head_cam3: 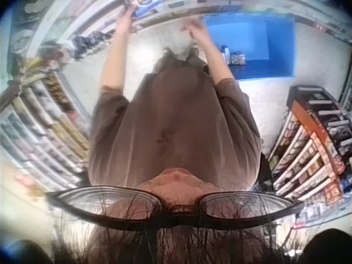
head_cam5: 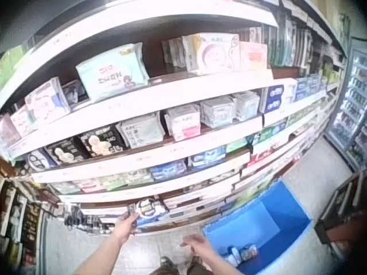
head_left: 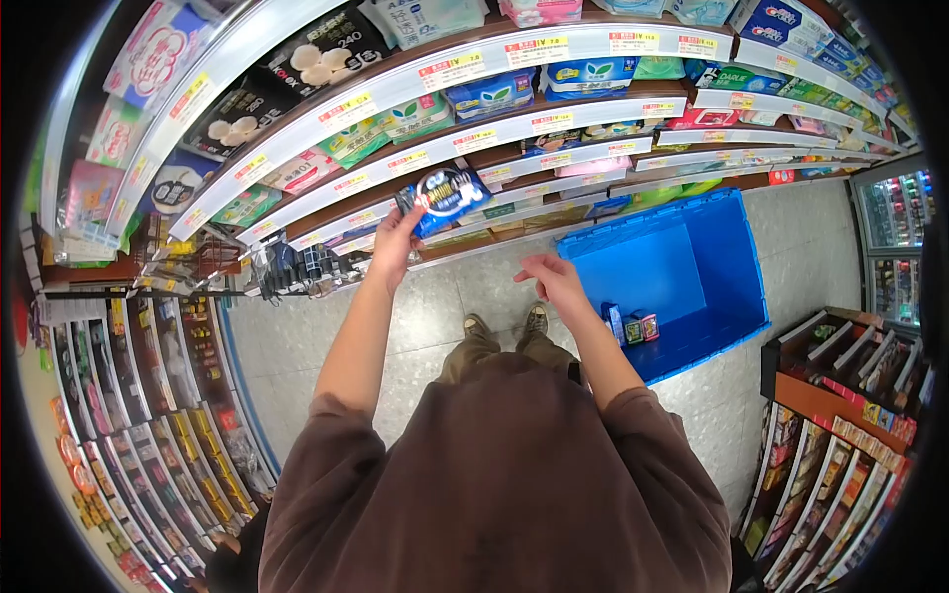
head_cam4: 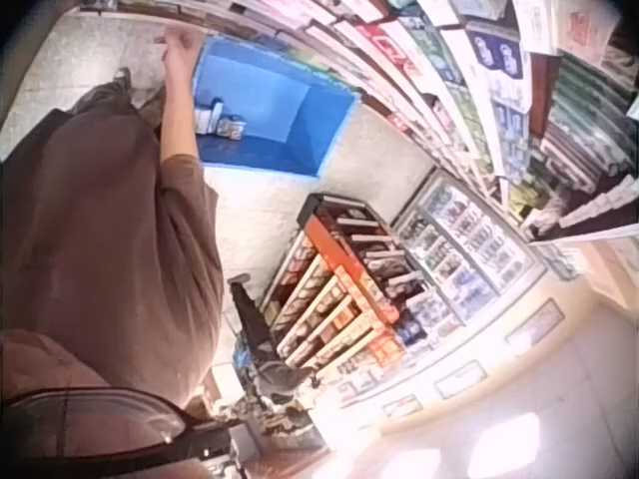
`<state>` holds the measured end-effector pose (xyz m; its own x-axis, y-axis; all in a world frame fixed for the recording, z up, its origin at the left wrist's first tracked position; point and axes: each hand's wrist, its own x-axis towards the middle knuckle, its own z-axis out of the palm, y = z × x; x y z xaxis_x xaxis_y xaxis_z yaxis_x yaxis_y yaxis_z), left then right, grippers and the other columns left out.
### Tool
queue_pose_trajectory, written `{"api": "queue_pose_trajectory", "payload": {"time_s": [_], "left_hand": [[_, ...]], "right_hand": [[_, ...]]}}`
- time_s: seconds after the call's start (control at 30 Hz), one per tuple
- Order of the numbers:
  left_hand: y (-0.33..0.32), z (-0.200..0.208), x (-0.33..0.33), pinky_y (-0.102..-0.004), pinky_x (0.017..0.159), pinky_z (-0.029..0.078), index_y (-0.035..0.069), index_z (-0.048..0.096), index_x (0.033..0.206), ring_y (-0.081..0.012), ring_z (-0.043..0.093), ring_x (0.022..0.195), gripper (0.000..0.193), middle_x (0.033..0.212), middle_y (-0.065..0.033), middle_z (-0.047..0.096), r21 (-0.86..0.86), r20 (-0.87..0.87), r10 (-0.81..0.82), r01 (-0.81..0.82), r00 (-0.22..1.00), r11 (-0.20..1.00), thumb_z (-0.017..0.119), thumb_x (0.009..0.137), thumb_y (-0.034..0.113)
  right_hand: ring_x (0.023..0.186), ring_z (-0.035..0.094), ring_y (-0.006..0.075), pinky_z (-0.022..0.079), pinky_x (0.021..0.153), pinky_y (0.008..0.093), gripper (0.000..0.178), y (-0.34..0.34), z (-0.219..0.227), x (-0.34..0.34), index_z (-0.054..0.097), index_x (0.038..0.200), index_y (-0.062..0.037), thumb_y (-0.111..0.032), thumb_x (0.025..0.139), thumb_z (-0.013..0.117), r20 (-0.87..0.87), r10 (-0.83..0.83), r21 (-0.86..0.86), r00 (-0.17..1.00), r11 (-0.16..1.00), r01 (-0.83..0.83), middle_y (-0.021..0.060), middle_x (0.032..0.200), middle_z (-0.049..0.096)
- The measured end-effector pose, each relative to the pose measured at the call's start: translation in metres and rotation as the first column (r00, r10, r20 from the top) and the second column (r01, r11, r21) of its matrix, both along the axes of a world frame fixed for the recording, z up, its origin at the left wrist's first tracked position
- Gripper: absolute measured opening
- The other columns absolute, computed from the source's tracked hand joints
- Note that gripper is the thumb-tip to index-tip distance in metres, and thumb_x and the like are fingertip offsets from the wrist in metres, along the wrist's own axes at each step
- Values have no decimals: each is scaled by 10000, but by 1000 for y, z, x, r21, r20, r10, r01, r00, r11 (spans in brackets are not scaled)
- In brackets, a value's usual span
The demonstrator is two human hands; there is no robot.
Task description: Picking various personal hygiene and oral care products from supermarket shelves and placing them into a blue storage crate.
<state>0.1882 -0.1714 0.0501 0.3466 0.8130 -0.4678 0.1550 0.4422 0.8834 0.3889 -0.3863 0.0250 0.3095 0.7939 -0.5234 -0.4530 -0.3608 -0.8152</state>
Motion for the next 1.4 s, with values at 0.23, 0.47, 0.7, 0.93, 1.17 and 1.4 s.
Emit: {"api": "queue_pose_trajectory", "payload": {"time_s": [0.23,0.47,0.7,0.93,1.17,1.4], "left_hand": [[61,-31,30,-229,617,470,62,613,1121,-57,562,729,307,887,13,641,157,-66,125,-113,990,981,689,911,273],[90,-64,61,-367,1022,396,28,536,1316,-282,522,1224,455,1362,-135,546,414,-300,-40,168,953,895,638,933,253],[106,-86,91,-367,986,407,36,649,1161,-289,573,1120,340,1256,-122,623,597,-616,-151,583,773,551,646,923,279],[93,-60,89,-344,998,394,-2,615,1204,-287,568,1140,407,1259,-157,618,484,-522,-242,517,818,706,669,898,261],[111,-75,74,-380,1054,355,26,566,1288,-365,511,1235,590,1329,-203,565,399,-684,-239,627,690,669,593,915,482],[88,-63,72,-305,973,431,-51,595,1154,-191,609,1057,324,1127,-129,656,444,-300,-363,466,882,766,691,888,109]], "right_hand": [[505,450,57,345,458,211,222,-58,-44,0,648,1007,-18,-214,906,629,-35,-45,-121,998,992,40,90,845,717],[504,461,62,357,458,212,180,-108,-49,-1,637,997,-15,-165,899,619,-72,-196,-328,978,931,162,98,845,717],[523,472,54,366,473,209,168,-126,-56,3,641,994,-25,-159,893,629,-66,-290,-356,955,901,249,80,827,715],[487,435,44,340,449,198,158,-136,-63,11,640,972,-45,-164,869,659,-68,-382,-344,922,876,337,52,790,693],[669,583,72,449,587,234,125,-170,-86,42,673,931,-33,-113,836,683,204,-405,-283,891,847,450,18,791,677],[828,700,280,535,756,364,222,-214,-147,143,685,941,-19,-206,823,660,718,-43,-501,695,661,558,143,870,716]]}}
